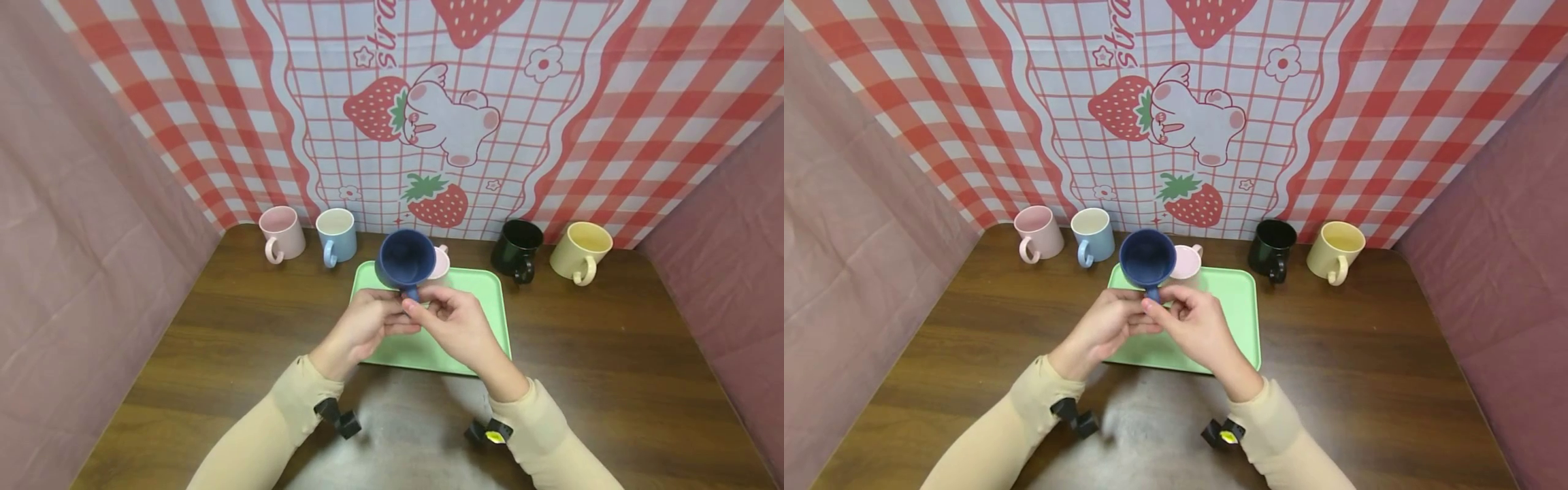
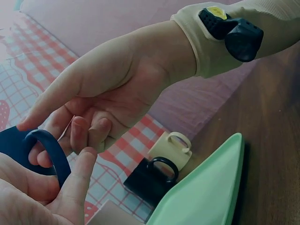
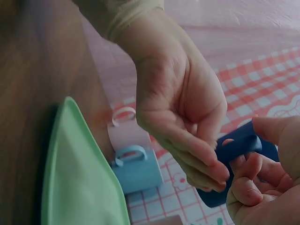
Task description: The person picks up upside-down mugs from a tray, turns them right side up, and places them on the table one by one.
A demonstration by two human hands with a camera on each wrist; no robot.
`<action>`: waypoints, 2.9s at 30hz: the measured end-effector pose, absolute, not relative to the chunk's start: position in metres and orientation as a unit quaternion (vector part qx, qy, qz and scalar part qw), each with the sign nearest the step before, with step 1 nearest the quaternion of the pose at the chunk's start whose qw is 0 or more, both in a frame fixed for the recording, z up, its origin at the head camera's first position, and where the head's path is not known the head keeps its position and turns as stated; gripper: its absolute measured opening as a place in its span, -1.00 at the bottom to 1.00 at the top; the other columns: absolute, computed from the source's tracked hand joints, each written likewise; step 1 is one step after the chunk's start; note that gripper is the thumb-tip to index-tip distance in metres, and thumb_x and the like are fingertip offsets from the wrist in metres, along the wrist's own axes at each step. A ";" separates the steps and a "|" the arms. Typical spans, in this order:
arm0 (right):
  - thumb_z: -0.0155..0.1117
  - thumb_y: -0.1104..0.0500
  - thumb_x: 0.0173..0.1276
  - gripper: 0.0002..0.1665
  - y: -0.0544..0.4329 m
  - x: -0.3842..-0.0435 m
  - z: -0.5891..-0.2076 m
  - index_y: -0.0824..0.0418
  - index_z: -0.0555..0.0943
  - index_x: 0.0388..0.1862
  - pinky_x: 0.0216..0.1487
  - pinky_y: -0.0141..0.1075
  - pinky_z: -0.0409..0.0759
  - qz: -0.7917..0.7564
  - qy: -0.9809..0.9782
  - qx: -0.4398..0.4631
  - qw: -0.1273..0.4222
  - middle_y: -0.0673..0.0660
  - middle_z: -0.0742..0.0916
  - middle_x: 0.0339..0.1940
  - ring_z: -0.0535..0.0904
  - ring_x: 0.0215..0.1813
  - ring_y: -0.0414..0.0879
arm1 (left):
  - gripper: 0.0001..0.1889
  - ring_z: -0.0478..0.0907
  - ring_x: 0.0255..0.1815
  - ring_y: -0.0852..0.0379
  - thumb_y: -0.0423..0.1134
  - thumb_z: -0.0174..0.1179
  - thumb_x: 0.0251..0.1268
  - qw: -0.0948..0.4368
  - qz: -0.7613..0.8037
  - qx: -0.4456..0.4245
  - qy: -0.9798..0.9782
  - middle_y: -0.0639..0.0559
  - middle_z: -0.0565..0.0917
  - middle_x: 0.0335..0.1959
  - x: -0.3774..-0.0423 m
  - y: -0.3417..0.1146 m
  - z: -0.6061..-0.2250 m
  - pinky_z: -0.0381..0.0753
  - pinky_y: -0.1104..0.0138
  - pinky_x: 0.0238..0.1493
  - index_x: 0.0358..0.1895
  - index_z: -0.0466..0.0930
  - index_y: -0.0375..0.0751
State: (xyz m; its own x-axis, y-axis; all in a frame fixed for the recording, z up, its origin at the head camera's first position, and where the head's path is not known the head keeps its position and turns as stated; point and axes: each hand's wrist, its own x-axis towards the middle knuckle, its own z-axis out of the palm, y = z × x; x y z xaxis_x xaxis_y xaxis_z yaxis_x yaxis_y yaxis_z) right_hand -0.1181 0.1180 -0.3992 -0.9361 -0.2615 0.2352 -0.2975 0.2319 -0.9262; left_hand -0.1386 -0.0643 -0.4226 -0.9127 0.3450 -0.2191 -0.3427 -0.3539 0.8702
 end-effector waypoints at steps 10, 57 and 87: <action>0.24 0.31 0.69 -0.71 0.115 -0.115 -0.400 0.55 0.74 0.11 0.10 -0.33 0.77 0.668 -0.728 0.145 -0.055 0.36 0.84 0.00 0.77 0.01 -0.20 | -0.68 0.85 -0.28 0.05 -0.63 0.00 0.51 0.212 0.817 0.004 0.537 -0.10 0.78 -0.35 -0.138 -0.063 -0.423 0.86 0.13 -0.05 0.18 0.56 -0.78; 0.14 0.29 0.75 -0.67 0.166 -0.119 -0.381 0.61 0.65 -0.07 -0.36 -0.50 0.45 0.692 -0.715 0.085 0.057 -0.01 0.78 -0.33 0.51 -0.37 -0.26 | -0.74 0.87 -0.25 -0.03 -0.27 0.31 0.51 0.000 0.576 0.119 0.809 -0.12 0.88 -0.24 -0.167 -0.078 -0.432 0.86 0.14 -0.15 0.02 0.84 -0.41; 0.12 0.05 0.79 -0.54 0.194 -0.220 -0.442 0.40 0.80 -0.02 -0.28 -0.60 0.57 0.476 -0.872 -0.024 0.110 0.35 0.86 -0.11 0.64 -0.40 -0.45 | -0.10 0.32 0.66 -0.29 0.07 0.39 0.54 -0.040 0.319 0.250 0.913 -0.43 0.34 0.64 -0.217 -0.040 -0.440 0.37 -0.05 0.63 0.64 0.25 -0.51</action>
State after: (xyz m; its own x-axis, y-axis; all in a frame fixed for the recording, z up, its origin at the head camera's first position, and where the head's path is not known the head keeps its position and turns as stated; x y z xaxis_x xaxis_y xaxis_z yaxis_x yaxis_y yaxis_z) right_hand -0.2200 0.1937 -0.4424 -0.9747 0.1462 0.1693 -0.0633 0.5459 -0.8354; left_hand -0.2174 -0.0401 -0.4396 -0.8719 0.4306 0.2331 0.4822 0.6722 0.5618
